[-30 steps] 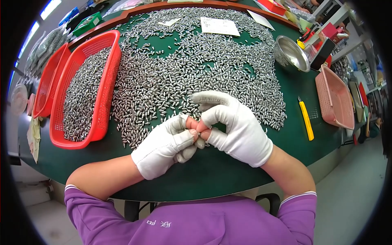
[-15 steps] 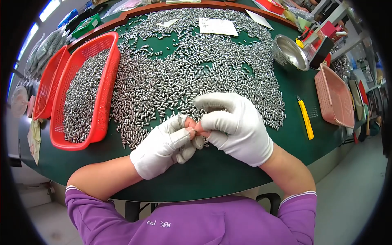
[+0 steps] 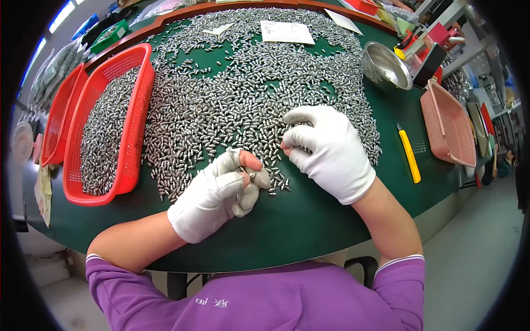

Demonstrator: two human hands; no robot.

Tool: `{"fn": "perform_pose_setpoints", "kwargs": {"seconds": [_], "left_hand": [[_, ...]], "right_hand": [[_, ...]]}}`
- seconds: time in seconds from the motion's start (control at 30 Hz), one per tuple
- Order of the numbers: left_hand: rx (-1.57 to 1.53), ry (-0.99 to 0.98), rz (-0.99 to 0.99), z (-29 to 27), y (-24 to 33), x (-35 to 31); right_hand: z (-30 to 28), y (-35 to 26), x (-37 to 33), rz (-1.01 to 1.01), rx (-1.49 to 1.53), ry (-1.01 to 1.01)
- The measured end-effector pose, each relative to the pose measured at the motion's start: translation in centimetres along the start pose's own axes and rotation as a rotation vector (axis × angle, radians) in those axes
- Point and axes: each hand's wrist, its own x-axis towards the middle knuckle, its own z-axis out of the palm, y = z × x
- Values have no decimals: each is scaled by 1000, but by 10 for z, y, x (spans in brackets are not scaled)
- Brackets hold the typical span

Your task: Inspecting and sorting small silver electronic components on a workbench using a utility knife.

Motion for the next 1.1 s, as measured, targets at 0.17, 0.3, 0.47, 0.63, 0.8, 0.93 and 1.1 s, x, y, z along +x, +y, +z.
{"fn": "perform_pose_setpoints", "kwargs": {"seconds": [0.17,0.3,0.47,0.63,0.8,0.93,1.1], "left_hand": [[-4,-43,-1,-4,-2,2],[20,-44,-14,-4,-1,2],[60,-39,-30,-4,0,0],[192,-7,-100,7,8,0],[177,-5,-136,3,6,-1],[164,4,-100,2,4,0],[161,-23,-67,1,2,1]], "right_hand": [[3,-1,-3,-66,3,-80],[3,-4,2,-101,-63,-113],[8,-1,7,-155,26,-59],[6,-12,11,-294,291,58],[10,-14,11,-321,391,84],[0,-10,9,-237,289,94],[-3,-4,5,-69,74,168]]}}
